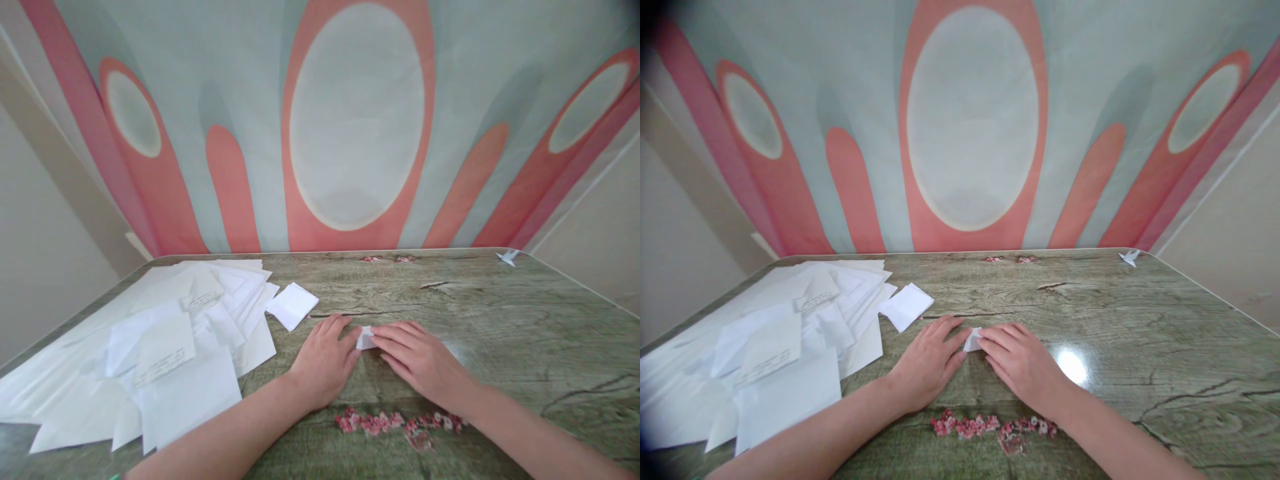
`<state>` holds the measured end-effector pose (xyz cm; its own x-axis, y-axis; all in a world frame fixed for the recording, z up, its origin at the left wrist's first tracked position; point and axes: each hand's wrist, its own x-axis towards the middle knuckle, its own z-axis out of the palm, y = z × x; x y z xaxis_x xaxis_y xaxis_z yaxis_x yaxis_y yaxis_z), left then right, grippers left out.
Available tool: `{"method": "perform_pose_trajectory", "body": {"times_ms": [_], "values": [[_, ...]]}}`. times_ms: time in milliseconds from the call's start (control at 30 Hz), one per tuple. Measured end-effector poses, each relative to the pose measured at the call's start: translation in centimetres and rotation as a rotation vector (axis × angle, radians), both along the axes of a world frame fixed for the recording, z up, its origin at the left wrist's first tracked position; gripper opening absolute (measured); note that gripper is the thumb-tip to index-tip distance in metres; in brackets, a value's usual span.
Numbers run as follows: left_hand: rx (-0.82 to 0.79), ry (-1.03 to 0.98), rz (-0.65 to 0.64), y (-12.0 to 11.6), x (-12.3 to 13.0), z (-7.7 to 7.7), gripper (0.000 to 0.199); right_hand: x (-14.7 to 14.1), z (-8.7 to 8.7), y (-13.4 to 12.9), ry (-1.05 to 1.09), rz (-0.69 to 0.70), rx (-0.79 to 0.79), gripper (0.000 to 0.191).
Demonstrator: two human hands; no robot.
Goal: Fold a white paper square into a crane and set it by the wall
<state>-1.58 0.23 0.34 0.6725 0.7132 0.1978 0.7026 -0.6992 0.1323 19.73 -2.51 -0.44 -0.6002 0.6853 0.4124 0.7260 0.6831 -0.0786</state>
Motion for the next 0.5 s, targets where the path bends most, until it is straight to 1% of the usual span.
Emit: {"method": "perform_pose_trajectory", "body": {"times_ms": [100, 200, 300, 400, 500], "values": [[-0.013, -0.015, 0.003, 0.0, 0.0, -0.1, 0.036, 0.9, -0.2, 1.0, -0.076, 0.054, 0.058, 0.027], [-0.017, -0.029, 0.002, 0.1, -0.1, -0.2, 0.037, 0.9, -0.1, 1.4, -0.130, 0.100, 0.090, 0.025], [-0.016, -0.040, 0.000, 0.1, -0.1, -0.2, 0.038, 0.6, 0.2, 1.8, -0.162, 0.147, 0.076, 0.023], [-0.009, -0.054, -0.014, 0.1, 0.0, 0.1, 0.036, 0.2, 0.5, 2.4, -0.141, 0.175, 0.040, 0.021], [0.000, -0.053, -0.081, 0.0, 0.0, 0.5, 0.030, -0.1, 0.7, 2.9, -0.098, 0.177, -0.003, 0.021]]}}
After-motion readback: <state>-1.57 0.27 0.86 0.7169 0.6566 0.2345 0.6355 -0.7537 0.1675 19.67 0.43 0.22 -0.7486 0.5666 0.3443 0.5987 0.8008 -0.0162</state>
